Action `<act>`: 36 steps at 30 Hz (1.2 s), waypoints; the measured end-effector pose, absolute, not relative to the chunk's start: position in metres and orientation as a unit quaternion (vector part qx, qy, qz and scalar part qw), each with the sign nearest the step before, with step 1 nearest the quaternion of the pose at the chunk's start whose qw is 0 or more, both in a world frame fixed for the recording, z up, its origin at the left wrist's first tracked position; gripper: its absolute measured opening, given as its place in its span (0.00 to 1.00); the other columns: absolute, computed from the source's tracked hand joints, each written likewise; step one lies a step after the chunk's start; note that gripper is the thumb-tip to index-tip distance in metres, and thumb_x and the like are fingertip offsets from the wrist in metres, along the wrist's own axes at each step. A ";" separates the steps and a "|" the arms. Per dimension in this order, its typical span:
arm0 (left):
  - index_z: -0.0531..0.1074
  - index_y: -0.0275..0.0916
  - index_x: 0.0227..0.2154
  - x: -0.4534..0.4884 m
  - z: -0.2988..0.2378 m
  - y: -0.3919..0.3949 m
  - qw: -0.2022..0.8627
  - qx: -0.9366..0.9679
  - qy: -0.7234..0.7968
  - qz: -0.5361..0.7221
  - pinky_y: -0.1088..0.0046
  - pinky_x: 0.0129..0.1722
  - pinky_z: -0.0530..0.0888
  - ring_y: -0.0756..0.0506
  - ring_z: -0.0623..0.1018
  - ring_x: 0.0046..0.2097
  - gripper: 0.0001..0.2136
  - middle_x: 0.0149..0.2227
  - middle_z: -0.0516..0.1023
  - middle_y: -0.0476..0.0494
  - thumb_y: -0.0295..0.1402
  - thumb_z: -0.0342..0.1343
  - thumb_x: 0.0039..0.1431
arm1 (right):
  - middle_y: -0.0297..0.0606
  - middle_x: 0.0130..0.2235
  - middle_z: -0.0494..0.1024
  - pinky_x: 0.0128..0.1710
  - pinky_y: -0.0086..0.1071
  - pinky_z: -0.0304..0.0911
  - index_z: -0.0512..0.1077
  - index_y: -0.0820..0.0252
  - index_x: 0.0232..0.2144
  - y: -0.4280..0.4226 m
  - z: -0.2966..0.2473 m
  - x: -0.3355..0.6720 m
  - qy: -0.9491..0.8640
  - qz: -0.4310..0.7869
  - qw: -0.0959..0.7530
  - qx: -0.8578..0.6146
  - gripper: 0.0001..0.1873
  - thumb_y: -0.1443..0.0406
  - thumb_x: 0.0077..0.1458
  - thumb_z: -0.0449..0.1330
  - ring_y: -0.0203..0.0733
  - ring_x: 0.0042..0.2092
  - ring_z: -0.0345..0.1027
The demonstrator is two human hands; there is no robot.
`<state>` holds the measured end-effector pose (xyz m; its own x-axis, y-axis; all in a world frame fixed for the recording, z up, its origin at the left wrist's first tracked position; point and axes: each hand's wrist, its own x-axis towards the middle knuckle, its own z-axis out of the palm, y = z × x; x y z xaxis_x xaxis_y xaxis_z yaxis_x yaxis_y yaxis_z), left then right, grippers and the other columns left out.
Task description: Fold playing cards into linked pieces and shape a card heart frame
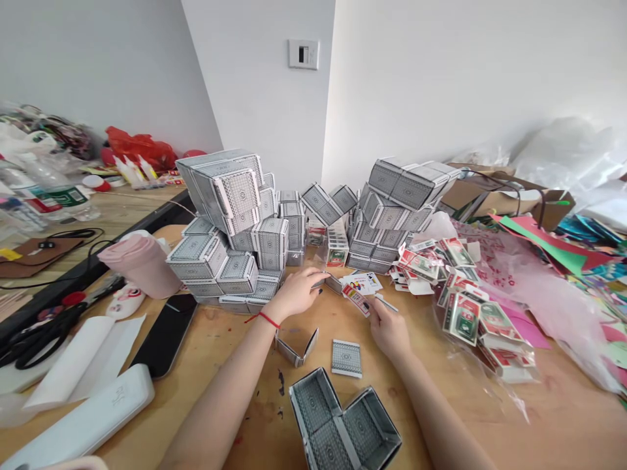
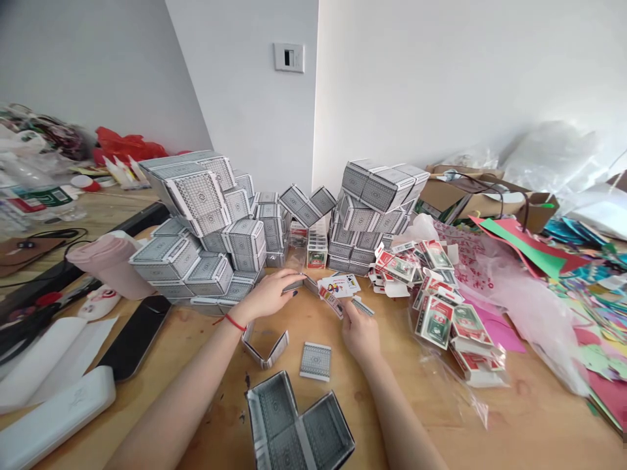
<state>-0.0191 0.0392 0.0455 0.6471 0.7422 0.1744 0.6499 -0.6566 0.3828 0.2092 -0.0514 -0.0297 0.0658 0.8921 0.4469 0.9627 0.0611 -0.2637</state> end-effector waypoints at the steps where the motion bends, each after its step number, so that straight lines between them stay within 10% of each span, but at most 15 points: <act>1: 0.62 0.47 0.51 -0.019 0.046 0.039 0.144 0.895 0.390 0.161 0.64 0.52 0.65 0.44 0.65 0.54 0.20 0.54 0.63 0.46 0.27 0.46 0.55 | 0.37 0.24 0.74 0.20 0.28 0.50 0.70 0.57 0.39 -0.052 -0.030 0.209 -0.683 -0.069 0.256 -0.681 0.16 0.67 0.52 0.45 0.40 0.23 0.66; 23: 0.61 0.49 0.52 -0.017 0.054 0.034 0.133 0.892 0.409 0.140 0.68 0.47 0.67 0.44 0.71 0.46 0.19 0.47 0.67 0.45 0.30 0.47 0.56 | 0.30 0.13 0.61 0.19 0.25 0.48 0.63 0.59 0.13 -0.050 -0.018 0.189 -0.704 -0.028 0.363 -0.610 0.20 0.59 0.54 0.50 0.30 0.17 0.52; 36: 0.60 0.45 0.44 -0.009 0.047 0.030 0.108 0.898 0.408 0.125 0.70 0.37 0.70 0.44 0.74 0.42 0.12 0.44 0.72 0.47 0.28 0.41 0.60 | 0.40 0.27 0.76 0.25 0.28 0.59 0.73 0.59 0.34 -0.056 -0.017 0.200 -0.719 -0.001 0.337 -0.608 0.15 0.64 0.56 0.46 0.39 0.26 0.68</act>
<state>-0.0090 0.0302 0.0473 0.6354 0.7601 0.1360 0.7063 -0.6433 0.2954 0.1996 -0.0559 -0.0165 -0.0341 0.8733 0.4860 0.8746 0.2613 -0.4083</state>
